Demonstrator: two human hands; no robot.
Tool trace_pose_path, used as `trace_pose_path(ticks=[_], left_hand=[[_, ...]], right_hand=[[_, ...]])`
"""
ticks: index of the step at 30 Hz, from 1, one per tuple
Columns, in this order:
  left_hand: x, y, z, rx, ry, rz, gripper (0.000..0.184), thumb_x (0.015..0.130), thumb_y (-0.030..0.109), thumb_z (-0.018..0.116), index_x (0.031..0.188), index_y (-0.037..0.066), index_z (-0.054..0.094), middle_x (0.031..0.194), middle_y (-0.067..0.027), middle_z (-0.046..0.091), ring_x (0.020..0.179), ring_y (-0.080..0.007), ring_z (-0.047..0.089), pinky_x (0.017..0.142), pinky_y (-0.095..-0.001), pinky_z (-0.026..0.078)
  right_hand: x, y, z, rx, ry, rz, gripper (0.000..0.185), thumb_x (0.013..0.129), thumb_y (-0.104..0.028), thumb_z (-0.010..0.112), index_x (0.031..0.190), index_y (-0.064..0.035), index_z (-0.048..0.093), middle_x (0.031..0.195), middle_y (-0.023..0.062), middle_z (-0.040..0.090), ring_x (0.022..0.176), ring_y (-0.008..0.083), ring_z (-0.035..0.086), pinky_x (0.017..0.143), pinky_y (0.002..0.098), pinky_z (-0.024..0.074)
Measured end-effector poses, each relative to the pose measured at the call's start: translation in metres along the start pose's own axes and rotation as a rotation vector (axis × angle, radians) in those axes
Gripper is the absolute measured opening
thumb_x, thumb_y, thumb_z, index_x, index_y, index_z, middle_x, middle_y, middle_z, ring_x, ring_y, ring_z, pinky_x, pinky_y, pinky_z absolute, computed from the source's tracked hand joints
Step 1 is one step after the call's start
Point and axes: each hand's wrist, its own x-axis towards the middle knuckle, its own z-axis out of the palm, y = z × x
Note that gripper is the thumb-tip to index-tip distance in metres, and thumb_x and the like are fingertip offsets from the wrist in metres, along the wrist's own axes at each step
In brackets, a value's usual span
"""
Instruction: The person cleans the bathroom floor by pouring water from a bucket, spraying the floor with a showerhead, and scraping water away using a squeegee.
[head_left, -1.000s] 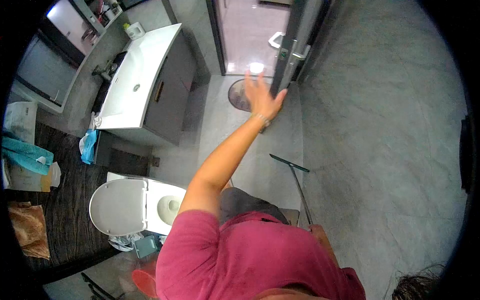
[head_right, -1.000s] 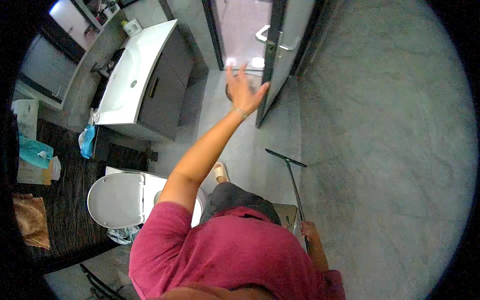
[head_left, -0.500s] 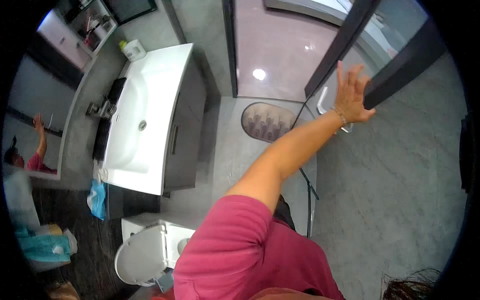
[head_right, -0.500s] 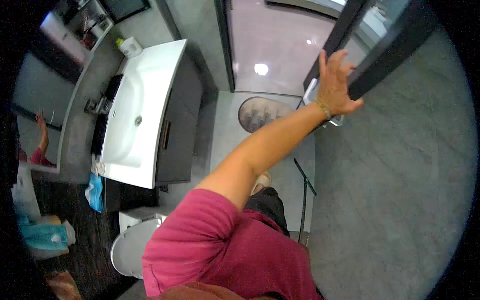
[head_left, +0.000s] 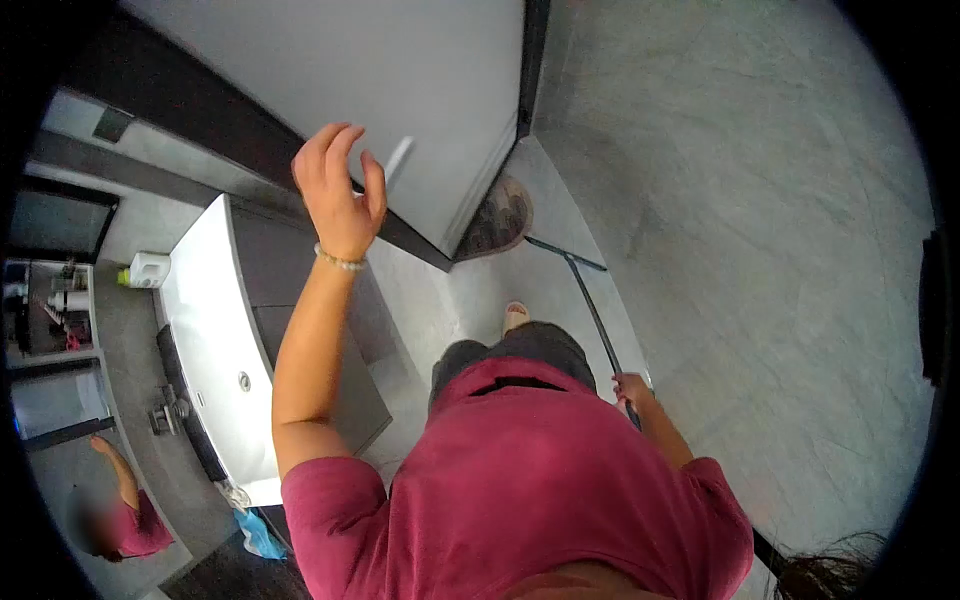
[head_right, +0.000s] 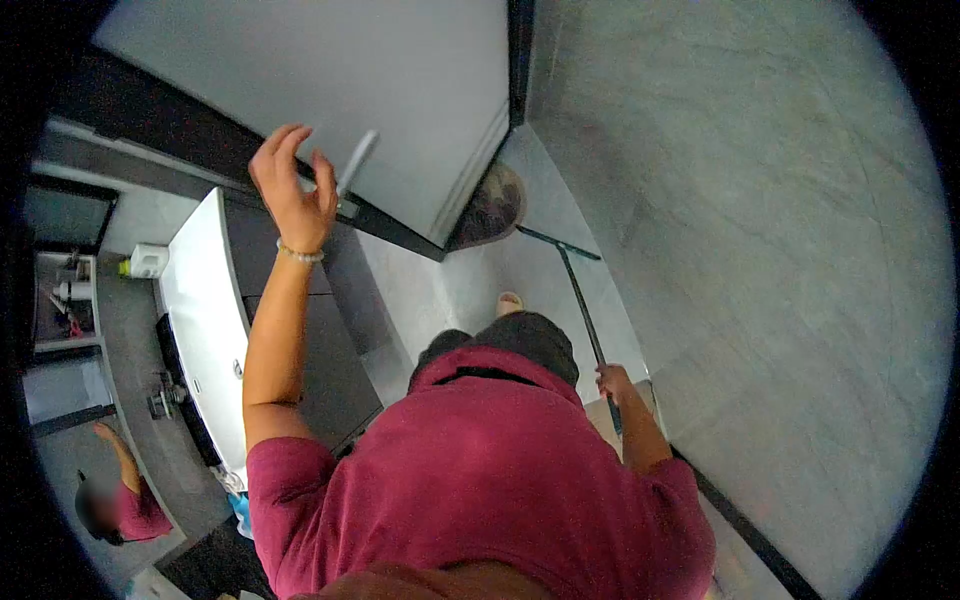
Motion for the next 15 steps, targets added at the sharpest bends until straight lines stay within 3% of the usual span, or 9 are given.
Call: trace_pose_path(ticks=[1, 2, 3, 5, 6, 7, 9, 11, 15], left_hand=[[0.001, -0.028, 0.045, 0.011, -0.187, -0.090, 0.035, 0.068, 0.007, 0.056, 0.101, 0.003, 0.045, 0.105, -0.0130, 0.044, 0.094, -0.0276, 0.043, 0.078, -0.0353, 0.035], [-0.012, -0.045, 0.068, 0.050, -0.235, -0.177, 0.040, 0.067, 0.010, 0.057, 0.104, 0.004, 0.043, 0.105, -0.0124, 0.044, 0.094, -0.0281, 0.043, 0.079, -0.0356, 0.035], [-0.019, -0.061, 0.083, 0.093, -0.276, -0.257, 0.045, 0.067, 0.012, 0.059, 0.108, 0.005, 0.041, 0.105, -0.0119, 0.044, 0.094, -0.0286, 0.043, 0.080, -0.0360, 0.035], [-0.007, -0.081, 0.088, 0.337, -0.512, -0.224, 0.048, 0.067, 0.018, 0.061, 0.109, 0.006, 0.039, 0.101, -0.0115, 0.045, 0.092, -0.0281, 0.044, 0.077, -0.0367, 0.037], [-0.016, -0.088, 0.084, 0.406, -0.603, -0.303, 0.040, 0.068, 0.024, 0.060, 0.100, 0.007, 0.044, 0.096, -0.0095, 0.046, 0.092, -0.0260, 0.044, 0.072, -0.0372, 0.039], [-0.017, -0.105, 0.101, 0.453, -0.489, -0.245, 0.031, 0.072, 0.032, 0.056, 0.089, 0.007, 0.046, 0.087, -0.0079, 0.048, 0.085, -0.0253, 0.047, 0.068, -0.0371, 0.040], [-0.015, -0.133, 0.113, 0.495, -0.620, -0.306, 0.034, 0.075, 0.039, 0.050, 0.082, 0.006, 0.046, 0.079, -0.0111, 0.053, 0.077, -0.0287, 0.052, 0.064, -0.0384, 0.042], [-0.007, -0.167, 0.128, 0.450, -0.643, -0.456, 0.042, 0.076, 0.047, 0.045, 0.078, 0.005, 0.046, 0.075, -0.0149, 0.056, 0.069, -0.0329, 0.055, 0.059, -0.0407, 0.043], [0.010, -0.245, 0.153, 0.591, -0.726, -0.443, 0.054, 0.072, 0.059, 0.039, 0.075, 0.005, 0.048, 0.070, -0.0166, 0.058, 0.066, -0.0345, 0.056, 0.056, -0.0408, 0.044]], right_hand=[[-0.001, -0.048, -0.004, 0.025, -0.035, 0.054, 0.019, 0.080, -0.013, 0.043, 0.089, 0.0002, 0.053, 0.056, 0.0052, 0.045, 0.040, 0.0094, 0.036, 0.034, 0.0228, 0.0293], [0.013, -0.052, -0.007, -0.124, -0.002, -0.025, 0.017, 0.080, -0.013, 0.043, 0.088, -0.0002, 0.052, 0.054, 0.0053, 0.042, 0.038, 0.0092, 0.034, 0.033, 0.0222, 0.0275], [0.020, -0.058, -0.010, -0.009, -0.039, 0.028, 0.017, 0.079, -0.015, 0.045, 0.088, -0.0013, 0.051, 0.053, 0.0053, 0.041, 0.037, 0.0094, 0.033, 0.032, 0.0218, 0.0267], [0.008, -0.075, -0.010, 0.016, -0.043, 0.056, 0.017, 0.079, -0.015, 0.046, 0.088, -0.0011, 0.051, 0.054, 0.0053, 0.042, 0.037, 0.0097, 0.035, 0.031, 0.0219, 0.0270], [0.003, -0.049, -0.008, 0.043, -0.038, 0.061, 0.017, 0.079, -0.015, 0.046, 0.088, -0.0011, 0.051, 0.054, 0.0053, 0.042, 0.037, 0.0097, 0.035, 0.031, 0.0219, 0.0270], [0.010, -0.049, -0.008, 0.003, -0.055, 0.011, 0.018, 0.079, -0.016, 0.047, 0.088, -0.0011, 0.051, 0.054, 0.0054, 0.043, 0.037, 0.0101, 0.035, 0.031, 0.0223, 0.0278], [0.015, -0.047, -0.006, -0.025, -0.069, -0.037, 0.018, 0.079, -0.016, 0.047, 0.089, -0.0010, 0.051, 0.054, 0.0055, 0.043, 0.036, 0.0105, 0.036, 0.031, 0.0228, 0.0287], [0.016, -0.056, 0.005, -0.021, 0.008, 0.063, 0.020, 0.079, -0.017, 0.047, 0.089, -0.0004, 0.051, 0.055, 0.0063, 0.044, 0.037, 0.0118, 0.038, 0.031, 0.0242, 0.0305], [0.007, -0.079, 0.040, 0.039, 0.060, 0.157, 0.020, 0.078, -0.015, 0.046, 0.088, 0.0010, 0.051, 0.057, 0.0067, 0.046, 0.036, 0.0135, 0.040, 0.031, 0.0251, 0.0322]])
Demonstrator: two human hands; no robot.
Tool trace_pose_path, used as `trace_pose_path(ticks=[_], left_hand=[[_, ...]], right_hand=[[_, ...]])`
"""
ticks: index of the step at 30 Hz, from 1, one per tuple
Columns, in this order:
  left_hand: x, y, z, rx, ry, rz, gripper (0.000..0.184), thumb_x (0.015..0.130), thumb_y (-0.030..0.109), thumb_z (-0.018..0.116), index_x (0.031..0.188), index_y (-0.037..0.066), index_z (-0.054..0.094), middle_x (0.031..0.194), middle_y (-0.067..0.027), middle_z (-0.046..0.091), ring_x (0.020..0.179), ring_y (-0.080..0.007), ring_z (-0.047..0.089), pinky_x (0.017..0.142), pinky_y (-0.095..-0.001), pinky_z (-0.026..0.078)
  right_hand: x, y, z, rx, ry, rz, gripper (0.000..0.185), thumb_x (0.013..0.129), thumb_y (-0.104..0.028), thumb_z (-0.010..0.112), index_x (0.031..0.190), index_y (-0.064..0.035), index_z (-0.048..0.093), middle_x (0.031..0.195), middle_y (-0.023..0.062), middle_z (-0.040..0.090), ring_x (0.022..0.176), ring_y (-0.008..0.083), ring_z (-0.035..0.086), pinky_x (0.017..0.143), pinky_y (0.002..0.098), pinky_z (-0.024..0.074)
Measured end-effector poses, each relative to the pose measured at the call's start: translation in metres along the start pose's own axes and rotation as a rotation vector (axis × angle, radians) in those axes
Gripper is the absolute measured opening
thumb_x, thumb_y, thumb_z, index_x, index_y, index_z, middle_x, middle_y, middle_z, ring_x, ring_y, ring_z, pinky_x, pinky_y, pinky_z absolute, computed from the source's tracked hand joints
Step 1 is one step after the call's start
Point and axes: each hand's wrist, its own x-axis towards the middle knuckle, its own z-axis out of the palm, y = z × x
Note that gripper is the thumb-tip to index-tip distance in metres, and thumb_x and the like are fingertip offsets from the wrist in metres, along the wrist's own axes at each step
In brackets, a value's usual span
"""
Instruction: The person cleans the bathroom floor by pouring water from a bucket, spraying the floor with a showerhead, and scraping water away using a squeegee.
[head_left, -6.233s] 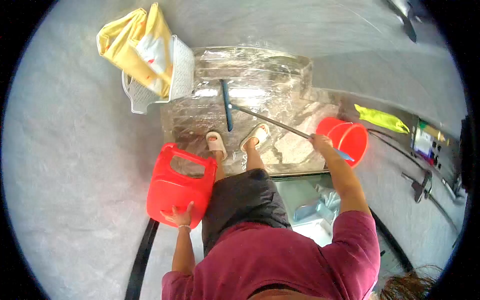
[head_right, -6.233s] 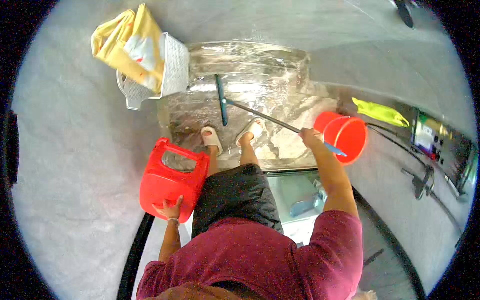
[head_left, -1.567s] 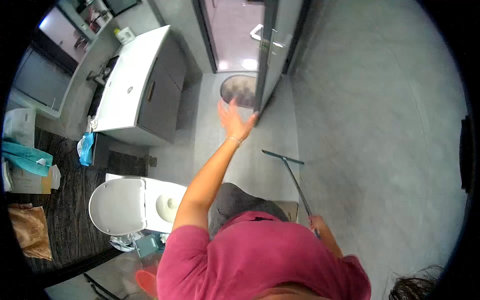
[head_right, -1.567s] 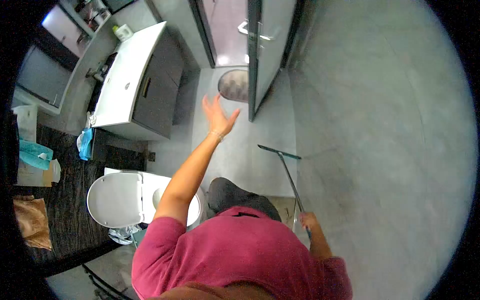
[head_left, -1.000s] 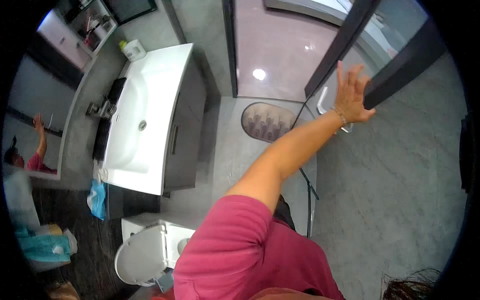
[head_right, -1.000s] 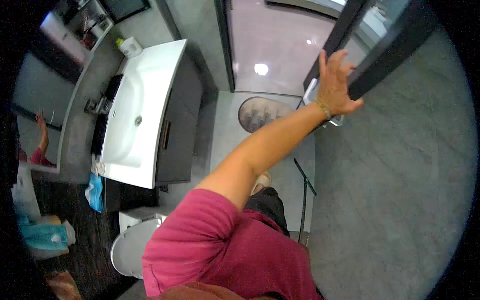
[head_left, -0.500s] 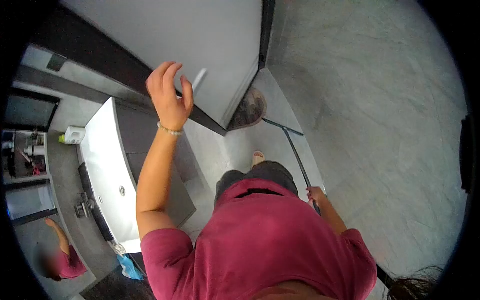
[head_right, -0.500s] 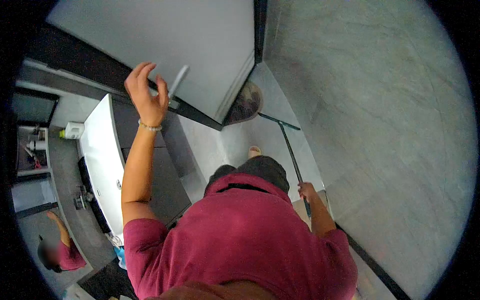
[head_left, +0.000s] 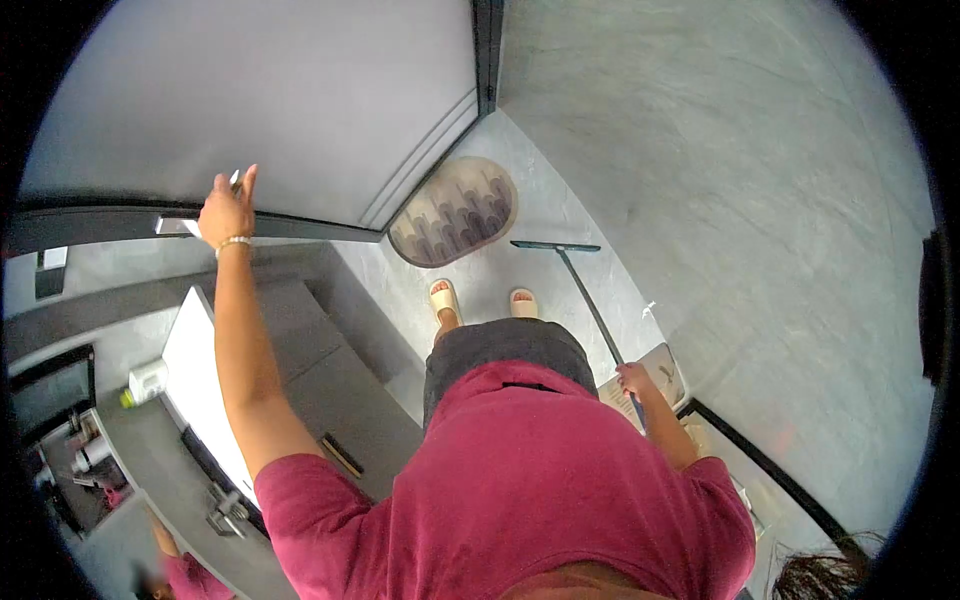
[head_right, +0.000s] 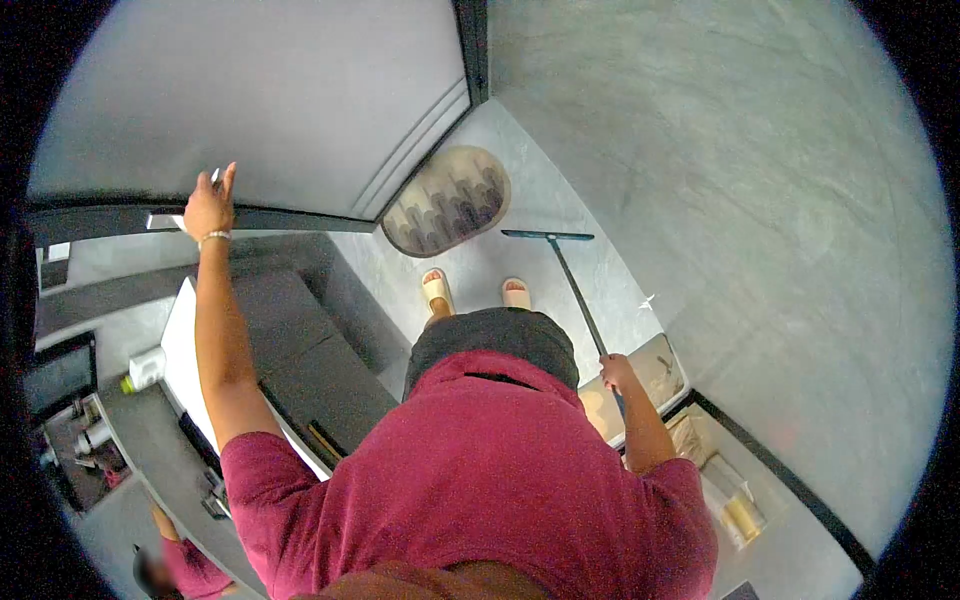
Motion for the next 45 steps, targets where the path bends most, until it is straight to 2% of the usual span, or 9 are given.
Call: trace_pose_path(ticks=[24, 28, 29, 30, 33, 36, 38, 42, 45], left_hand=[[0.125, -0.083, 0.086, 0.117, 0.224, 0.067, 0.035, 0.075, 0.044, 0.053, 0.070, 0.010, 0.050, 0.059, -0.0084, 0.055, 0.050, -0.0217, 0.054, 0.043, -0.0331, 0.040], [0.118, -0.047, 0.095, 0.063, 0.951, 0.503, 0.032, 0.074, 0.016, 0.061, 0.089, -0.003, 0.041, 0.090, -0.0114, 0.043, 0.082, -0.0161, 0.045, 0.063, -0.0249, 0.043], [0.096, -0.012, 0.121, -0.235, 0.880, 0.512, 0.031, 0.073, 0.009, 0.059, 0.091, -0.005, 0.038, 0.090, -0.0105, 0.038, 0.090, -0.0172, 0.038, 0.071, -0.0231, 0.039], [0.070, -0.034, 0.215, -0.635, 0.586, 0.285, 0.029, 0.072, 0.006, 0.059, 0.092, -0.003, 0.040, 0.093, -0.0120, 0.039, 0.094, -0.0195, 0.037, 0.074, -0.0276, 0.038], [-0.019, 0.070, 0.386, -0.644, -0.039, 0.018, 0.034, 0.073, 0.014, 0.059, 0.097, -0.002, 0.042, 0.108, -0.0187, 0.038, 0.107, -0.0314, 0.030, 0.086, -0.0380, 0.030], [-0.162, 0.061, 0.655, -0.564, -0.773, -0.504, 0.081, 0.063, 0.034, 0.068, 0.116, -0.011, 0.028, 0.120, -0.0274, 0.027, 0.108, -0.0346, 0.032, 0.082, -0.0422, 0.036], [-0.239, 0.116, 0.716, -1.015, -0.869, -1.345, 0.060, 0.071, 0.039, 0.059, 0.112, -0.002, 0.043, 0.124, -0.0175, 0.031, 0.110, -0.0307, 0.032, 0.079, -0.0415, 0.039], [-0.325, 0.162, 0.759, -1.238, -1.084, -1.582, 0.067, 0.070, 0.033, 0.062, 0.122, 0.006, 0.031, 0.131, -0.0101, 0.021, 0.115, -0.0348, 0.022, 0.081, -0.0443, 0.038], [-0.344, 0.157, 0.774, -1.376, -0.825, -1.664, 0.072, 0.067, 0.030, 0.065, 0.120, -0.002, 0.027, 0.122, -0.0135, 0.034, 0.108, -0.0282, 0.036, 0.083, -0.0490, 0.034]], right_hand=[[0.003, -0.037, 0.090, 0.338, 0.102, 0.199, 0.018, 0.078, -0.019, 0.045, 0.087, -0.0036, 0.048, 0.053, 0.0024, 0.040, 0.035, 0.0085, 0.032, 0.031, 0.0229, 0.0263], [-0.007, -0.022, 0.093, 0.348, 0.127, 0.164, 0.020, 0.078, -0.026, 0.045, 0.085, -0.0079, 0.048, 0.049, 0.0007, 0.037, 0.034, 0.0081, 0.032, 0.030, 0.0224, 0.0253], [-0.007, -0.016, 0.099, 0.329, 0.161, 0.250, 0.022, 0.078, -0.030, 0.046, 0.083, -0.0092, 0.048, 0.046, -0.0003, 0.035, 0.033, 0.0084, 0.032, 0.029, 0.0227, 0.0248], [-0.001, 0.001, 0.102, 0.359, 0.183, 0.258, 0.023, 0.079, -0.033, 0.045, 0.080, -0.0104, 0.047, 0.045, -0.0012, 0.034, 0.033, 0.0086, 0.030, 0.029, 0.0227, 0.0247], [0.021, 0.042, 0.095, 0.335, 0.205, 0.383, 0.028, 0.080, -0.039, 0.046, 0.071, -0.0123, 0.043, 0.043, -0.0021, 0.034, 0.031, 0.0086, 0.031, 0.028, 0.0241, 0.0247], [0.053, 0.066, 0.081, 0.178, 0.290, 0.354, 0.026, 0.080, -0.037, 0.047, 0.069, -0.0132, 0.044, 0.041, -0.0014, 0.034, 0.029, 0.0093, 0.031, 0.027, 0.0251, 0.0239], [0.072, 0.068, 0.064, 0.615, 0.161, 0.427, 0.026, 0.081, -0.033, 0.046, 0.065, -0.0125, 0.045, 0.037, -0.0018, 0.031, 0.027, 0.0091, 0.029, 0.026, 0.0254, 0.0228], [0.090, 0.034, 0.065, 0.054, 0.391, 0.541, 0.031, 0.079, -0.035, 0.049, 0.060, -0.0121, 0.041, 0.036, -0.0022, 0.030, 0.026, 0.0095, 0.029, 0.025, 0.0247, 0.0236], [0.070, 0.042, 0.070, 0.028, 0.419, 0.575, 0.033, 0.079, -0.037, 0.050, 0.059, -0.0124, 0.039, 0.037, -0.0016, 0.032, 0.026, 0.0100, 0.031, 0.025, 0.0246, 0.0252]])
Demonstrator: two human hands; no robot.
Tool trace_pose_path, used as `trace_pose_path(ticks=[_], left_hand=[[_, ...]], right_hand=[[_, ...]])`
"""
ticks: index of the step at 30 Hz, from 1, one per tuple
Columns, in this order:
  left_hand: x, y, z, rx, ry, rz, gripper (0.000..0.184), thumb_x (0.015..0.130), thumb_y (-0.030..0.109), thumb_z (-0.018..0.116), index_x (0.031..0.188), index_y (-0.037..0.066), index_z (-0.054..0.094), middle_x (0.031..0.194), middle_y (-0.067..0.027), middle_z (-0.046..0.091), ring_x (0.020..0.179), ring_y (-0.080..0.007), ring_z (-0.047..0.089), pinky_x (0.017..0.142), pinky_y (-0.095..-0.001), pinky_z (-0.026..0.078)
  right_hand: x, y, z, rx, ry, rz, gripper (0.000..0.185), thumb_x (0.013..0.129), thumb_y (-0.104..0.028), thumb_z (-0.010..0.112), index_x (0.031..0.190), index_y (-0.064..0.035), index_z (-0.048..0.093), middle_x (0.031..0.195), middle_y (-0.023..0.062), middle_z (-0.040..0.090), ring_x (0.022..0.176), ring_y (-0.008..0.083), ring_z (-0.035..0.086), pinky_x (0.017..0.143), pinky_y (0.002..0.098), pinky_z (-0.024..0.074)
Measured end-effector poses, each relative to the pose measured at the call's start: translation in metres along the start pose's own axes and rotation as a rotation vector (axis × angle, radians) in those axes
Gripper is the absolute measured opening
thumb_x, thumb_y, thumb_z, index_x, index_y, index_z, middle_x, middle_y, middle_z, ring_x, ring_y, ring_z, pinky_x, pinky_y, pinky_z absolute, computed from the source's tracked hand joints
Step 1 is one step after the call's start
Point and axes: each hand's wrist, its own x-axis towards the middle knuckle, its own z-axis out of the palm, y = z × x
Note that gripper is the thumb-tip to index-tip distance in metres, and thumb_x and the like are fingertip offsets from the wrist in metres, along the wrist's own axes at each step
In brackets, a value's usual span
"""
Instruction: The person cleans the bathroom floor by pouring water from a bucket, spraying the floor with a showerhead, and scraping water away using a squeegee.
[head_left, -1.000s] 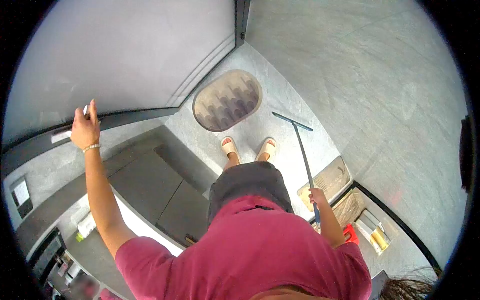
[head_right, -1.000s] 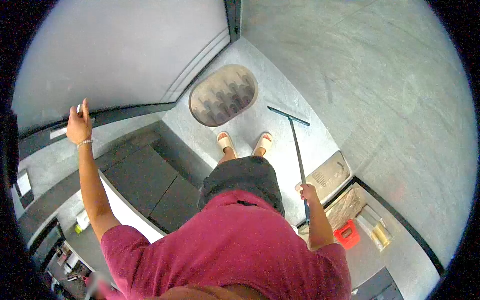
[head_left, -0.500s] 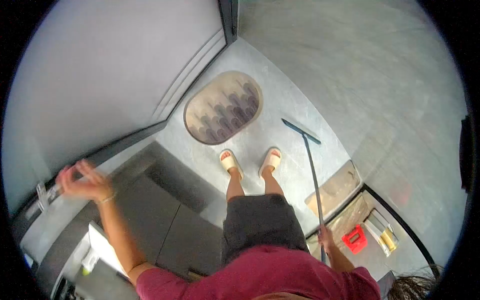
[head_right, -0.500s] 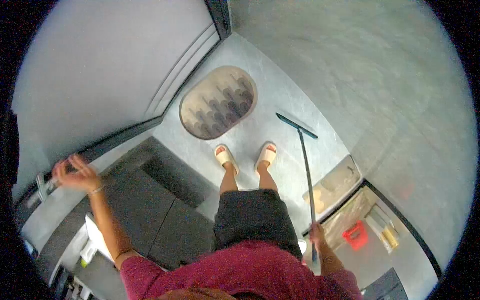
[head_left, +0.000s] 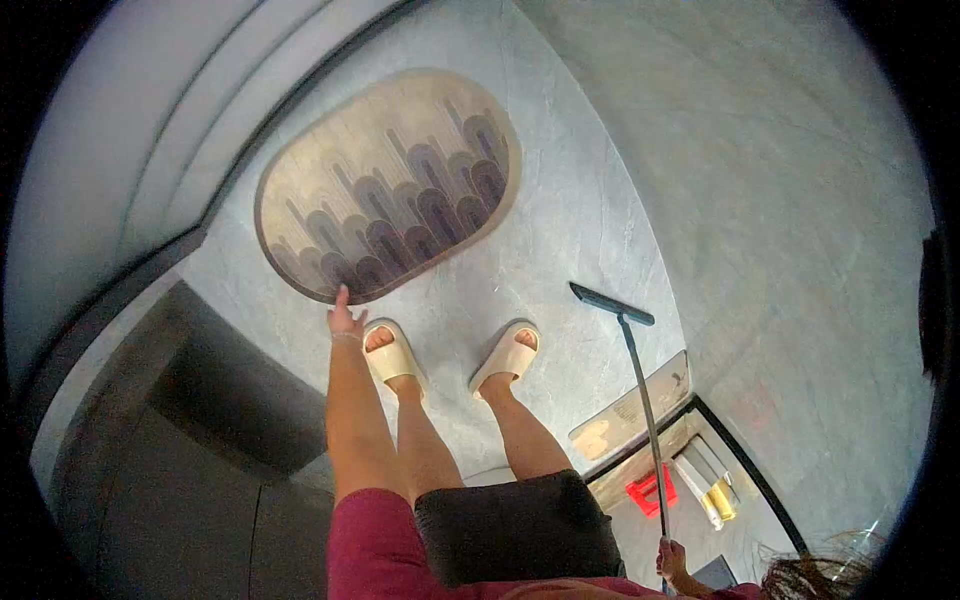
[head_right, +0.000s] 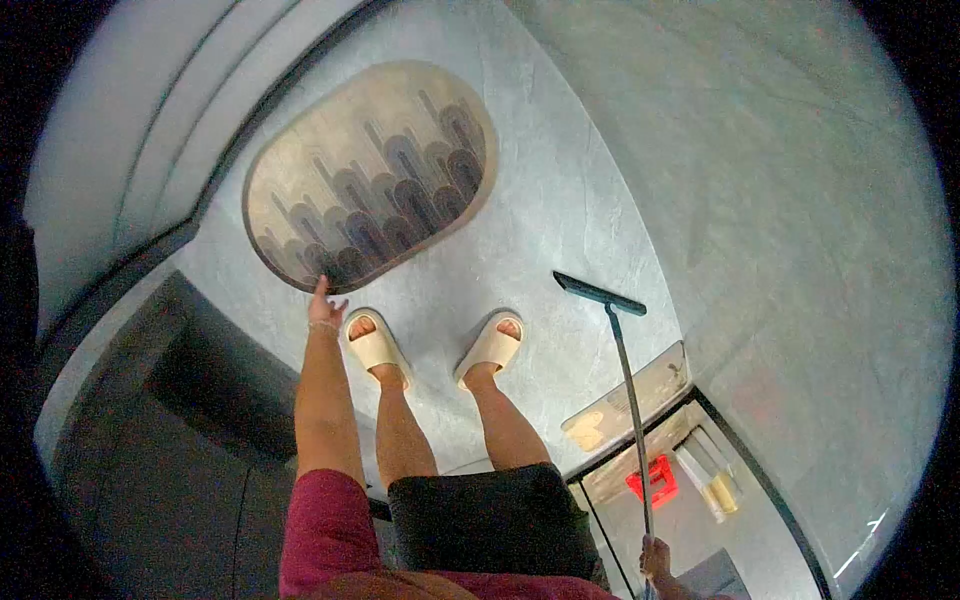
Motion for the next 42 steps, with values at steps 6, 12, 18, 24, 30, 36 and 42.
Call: trace_pose_path(ticks=[6, 12, 18, 24, 30, 36, 42], left_hand=[[0.043, 0.005, -0.007, -0.179, -0.241, -0.044, 0.044, 0.076, 0.038, 0.054, 0.107, 0.008, 0.046, 0.103, -0.0041, 0.053, 0.091, -0.0196, 0.051, 0.073, -0.0347, 0.041], [-0.019, 0.059, 0.022, 0.080, -0.005, 0.285, 0.040, 0.077, 0.027, 0.056, 0.102, -0.002, 0.046, 0.098, -0.0096, 0.053, 0.086, -0.0205, 0.051, 0.071, -0.0299, 0.041], [-0.260, 0.112, 0.089, 0.550, -0.169, 0.917, 0.034, 0.076, 0.017, 0.056, 0.095, -0.010, 0.049, 0.091, -0.0155, 0.055, 0.080, -0.0223, 0.051, 0.074, -0.0293, 0.039], [-0.515, 0.064, 0.170, 0.627, -0.513, 0.995, 0.034, 0.076, 0.016, 0.055, 0.091, -0.013, 0.048, 0.090, -0.0199, 0.054, 0.081, -0.0252, 0.052, 0.074, -0.0311, 0.039], [-0.658, 0.006, 0.203, 0.809, -0.825, 0.675, 0.035, 0.078, 0.006, 0.050, 0.107, -0.008, 0.037, 0.101, -0.0129, 0.048, 0.087, -0.0201, 0.048, 0.076, -0.0293, 0.041], [-0.769, -0.113, 0.158, 1.427, -1.061, 0.432, 0.046, 0.076, 0.004, 0.051, 0.114, -0.004, 0.026, 0.108, -0.0146, 0.042, 0.091, -0.0267, 0.047, 0.075, -0.0399, 0.044], [-0.839, -0.286, 0.153, 2.141, -1.257, 0.297, 0.052, 0.077, 0.008, 0.049, 0.118, -0.005, 0.020, 0.113, -0.0210, 0.037, 0.100, -0.0282, 0.043, 0.081, -0.0391, 0.042]], right_hand=[[0.019, 0.007, 0.012, -0.006, -0.018, 0.064, 0.037, 0.078, -0.039, 0.050, 0.057, -0.0127, 0.036, 0.040, -0.0018, 0.030, 0.031, 0.0094, 0.030, 0.028, 0.0252, 0.0236], [0.058, 0.051, -0.006, 0.224, -0.271, 0.104, 0.032, 0.081, -0.037, 0.040, 0.062, -0.0120, 0.044, 0.044, 0.0023, 0.039, 0.031, 0.0154, 0.036, 0.029, 0.0284, 0.0279], [0.035, 0.054, -0.006, 0.334, -0.253, 0.039, 0.030, 0.080, -0.034, 0.047, 0.064, -0.0091, 0.048, 0.045, 0.0028, 0.041, 0.033, 0.0143, 0.038, 0.030, 0.0298, 0.0323], [-0.027, 0.144, 0.025, 0.579, -0.324, 0.032, 0.032, 0.078, -0.037, 0.050, 0.063, -0.0092, 0.045, 0.048, 0.0026, 0.041, 0.033, 0.0129, 0.038, 0.030, 0.0269, 0.0310], [-0.107, 0.184, 0.085, 0.924, -0.270, 0.183, 0.046, 0.073, -0.045, 0.054, 0.066, -0.0003, 0.048, 0.050, 0.0047, 0.044, 0.039, 0.0145, 0.042, 0.035, 0.0290, 0.0348], [-0.127, 0.236, 0.128, 1.171, -0.242, 0.299, 0.044, 0.078, -0.044, 0.047, 0.069, -0.0008, 0.047, 0.056, 0.0051, 0.045, 0.041, 0.0135, 0.042, 0.036, 0.0269, 0.0362], [-0.131, 0.247, 0.135, 1.866, -0.521, 0.483, 0.040, 0.080, -0.044, 0.044, 0.067, -0.0061, 0.046, 0.051, 0.0022, 0.040, 0.039, 0.0130, 0.035, 0.037, 0.0268, 0.0292]])
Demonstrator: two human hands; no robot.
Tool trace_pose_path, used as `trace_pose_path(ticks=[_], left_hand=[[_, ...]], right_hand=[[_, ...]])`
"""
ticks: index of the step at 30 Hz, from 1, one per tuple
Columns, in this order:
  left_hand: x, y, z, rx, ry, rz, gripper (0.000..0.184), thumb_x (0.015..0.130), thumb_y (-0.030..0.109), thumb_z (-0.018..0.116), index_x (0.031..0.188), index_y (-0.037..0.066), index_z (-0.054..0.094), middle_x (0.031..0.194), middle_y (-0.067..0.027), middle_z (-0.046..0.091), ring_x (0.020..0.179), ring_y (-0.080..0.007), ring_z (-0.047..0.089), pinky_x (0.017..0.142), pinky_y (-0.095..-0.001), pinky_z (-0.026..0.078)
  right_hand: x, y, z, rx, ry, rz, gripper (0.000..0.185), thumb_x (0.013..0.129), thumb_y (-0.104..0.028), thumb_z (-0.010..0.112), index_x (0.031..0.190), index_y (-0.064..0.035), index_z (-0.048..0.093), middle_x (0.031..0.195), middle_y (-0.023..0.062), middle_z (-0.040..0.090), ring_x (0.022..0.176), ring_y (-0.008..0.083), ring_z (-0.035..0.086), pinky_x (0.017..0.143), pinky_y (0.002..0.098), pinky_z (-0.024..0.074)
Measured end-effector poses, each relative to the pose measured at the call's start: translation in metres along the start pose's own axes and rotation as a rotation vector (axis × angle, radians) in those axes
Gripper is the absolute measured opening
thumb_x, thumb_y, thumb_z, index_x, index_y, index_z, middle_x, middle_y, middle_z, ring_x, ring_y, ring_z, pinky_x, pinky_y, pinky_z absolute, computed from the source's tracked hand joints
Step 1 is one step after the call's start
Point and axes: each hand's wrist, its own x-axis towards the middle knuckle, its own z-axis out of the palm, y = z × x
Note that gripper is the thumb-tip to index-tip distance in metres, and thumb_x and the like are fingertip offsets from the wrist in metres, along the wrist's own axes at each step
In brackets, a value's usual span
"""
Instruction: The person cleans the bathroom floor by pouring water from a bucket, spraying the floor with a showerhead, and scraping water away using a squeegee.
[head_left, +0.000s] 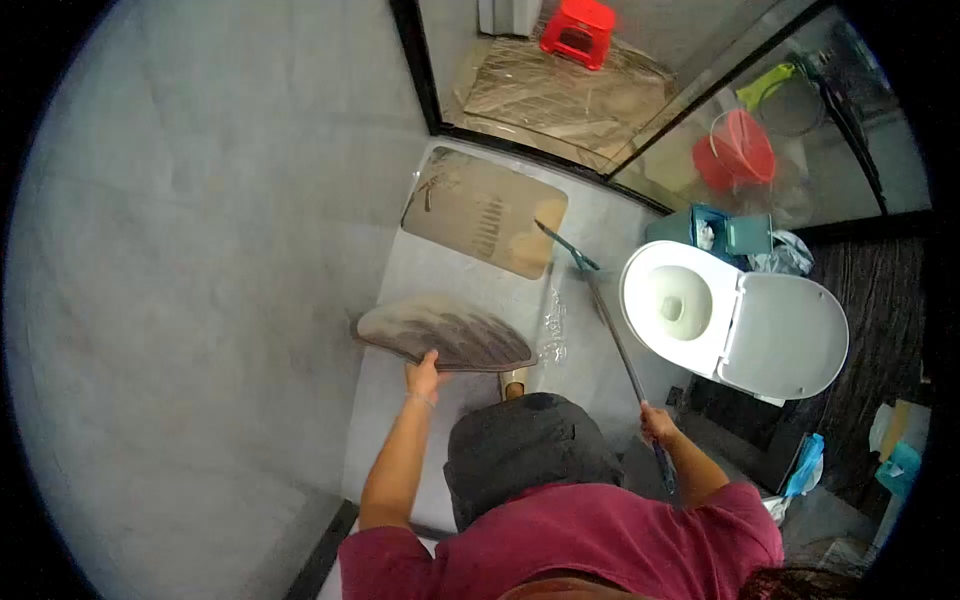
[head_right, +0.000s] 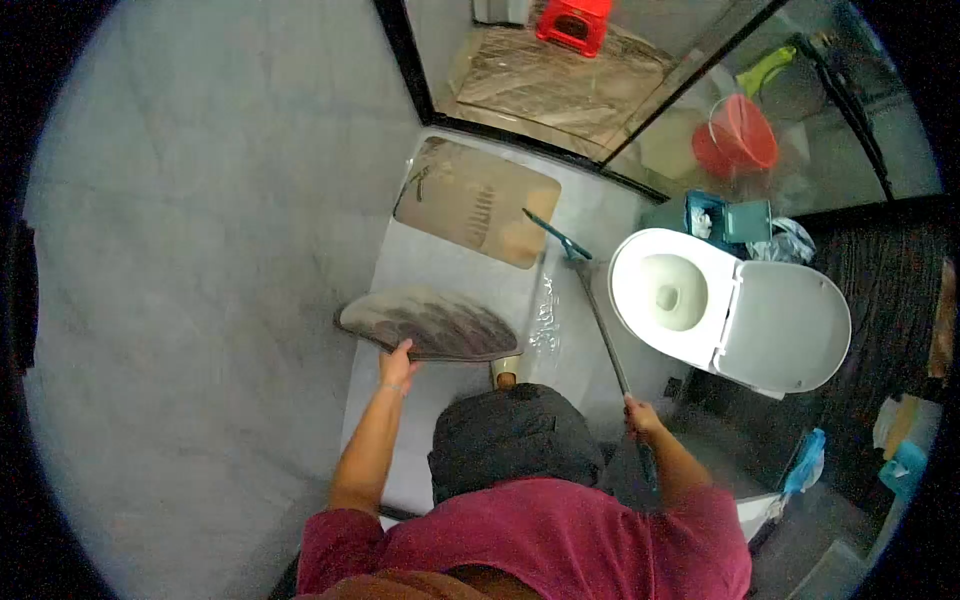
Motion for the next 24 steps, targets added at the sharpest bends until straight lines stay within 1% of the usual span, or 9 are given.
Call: trace_pose_path(ticks=[2, 11, 14, 17, 19, 20, 22, 23, 24], left_hand=[[0.052, 0.040, 0.052, 0.124, -0.146, -0.029, 0.052, 0.078, 0.010, 0.050, 0.118, -0.007, 0.022, 0.115, -0.0203, 0.037, 0.102, -0.0274, 0.042, 0.081, -0.0382, 0.042], [0.154, 0.100, 0.238, 0.231, -0.572, -0.134, 0.030, 0.077, 0.008, 0.050, 0.104, -0.001, 0.041, 0.101, -0.0110, 0.049, 0.087, -0.0244, 0.051, 0.074, -0.0412, 0.044], [0.200, 0.131, 0.273, 0.096, -0.768, -0.213, 0.025, 0.076, 0.011, 0.053, 0.098, 0.001, 0.047, 0.097, -0.0103, 0.052, 0.087, -0.0227, 0.051, 0.072, -0.0396, 0.044], [0.269, 0.172, 0.263, 0.038, -0.773, -0.298, 0.025, 0.075, 0.009, 0.055, 0.097, -0.002, 0.048, 0.095, -0.0104, 0.053, 0.085, -0.0206, 0.052, 0.074, -0.0338, 0.043], [0.314, 0.206, 0.235, 0.206, -0.641, -0.312, 0.023, 0.075, 0.007, 0.055, 0.095, -0.003, 0.050, 0.097, -0.0101, 0.053, 0.085, -0.0195, 0.052, 0.077, -0.0319, 0.042], [0.341, 0.214, 0.217, 0.333, -0.669, -0.248, 0.034, 0.074, 0.009, 0.057, 0.102, -0.005, 0.044, 0.100, -0.0113, 0.052, 0.085, -0.0187, 0.052, 0.076, -0.0324, 0.043], [0.382, 0.221, 0.192, 0.636, -0.468, -0.174, 0.031, 0.074, 0.014, 0.058, 0.097, -0.004, 0.049, 0.097, -0.0119, 0.052, 0.087, -0.0206, 0.051, 0.073, -0.0340, 0.042], [0.407, 0.209, 0.184, 0.879, -0.214, -0.103, 0.044, 0.073, 0.018, 0.060, 0.105, -0.006, 0.043, 0.105, -0.0152, 0.049, 0.093, -0.0227, 0.049, 0.078, -0.0364, 0.040], [0.482, 0.173, 0.144, 0.960, -0.225, -0.064, 0.051, 0.072, 0.020, 0.060, 0.111, -0.006, 0.038, 0.107, -0.0162, 0.047, 0.096, -0.0234, 0.047, 0.078, -0.0370, 0.038]], right_hand=[[-0.008, -0.014, 0.012, 0.255, -0.124, 0.025, 0.040, 0.080, -0.045, 0.043, 0.062, -0.0091, 0.041, 0.049, 0.0000, 0.034, 0.038, 0.0114, 0.029, 0.036, 0.0251, 0.0241], [-0.015, -0.007, 0.099, 0.533, 0.005, -0.008, 0.041, 0.078, -0.051, 0.041, 0.068, -0.0111, 0.043, 0.049, -0.0023, 0.035, 0.038, 0.0091, 0.030, 0.035, 0.0226, 0.0240], [-0.011, -0.037, 0.142, 0.716, 0.059, 0.127, 0.043, 0.078, -0.052, 0.041, 0.066, -0.0113, 0.043, 0.047, -0.0033, 0.033, 0.036, 0.0091, 0.030, 0.034, 0.0224, 0.0231], [0.001, -0.076, 0.181, 0.771, 0.134, 0.164, 0.043, 0.078, -0.052, 0.041, 0.064, -0.0110, 0.041, 0.045, -0.0026, 0.032, 0.034, 0.0091, 0.029, 0.033, 0.0224, 0.0222], [-0.004, -0.089, 0.188, 0.814, 0.104, 0.207, 0.043, 0.078, -0.051, 0.040, 0.063, -0.0111, 0.041, 0.044, -0.0026, 0.031, 0.033, 0.0091, 0.028, 0.032, 0.0223, 0.0217], [-0.004, -0.094, 0.195, 0.825, 0.118, 0.232, 0.043, 0.078, -0.051, 0.040, 0.063, -0.0111, 0.041, 0.044, -0.0026, 0.031, 0.033, 0.0091, 0.028, 0.032, 0.0223, 0.0217], [-0.001, -0.101, 0.198, 0.790, 0.157, 0.315, 0.043, 0.079, -0.050, 0.040, 0.062, -0.0115, 0.041, 0.043, -0.0029, 0.030, 0.032, 0.0087, 0.027, 0.032, 0.0221, 0.0207], [0.009, -0.089, 0.202, 0.793, 0.173, 0.296, 0.041, 0.080, -0.048, 0.041, 0.060, -0.0121, 0.039, 0.043, -0.0030, 0.030, 0.032, 0.0085, 0.026, 0.031, 0.0224, 0.0203], [0.019, -0.078, 0.205, 0.796, 0.188, 0.278, 0.040, 0.080, -0.046, 0.042, 0.058, -0.0127, 0.038, 0.043, -0.0031, 0.029, 0.031, 0.0082, 0.025, 0.031, 0.0227, 0.0199]])
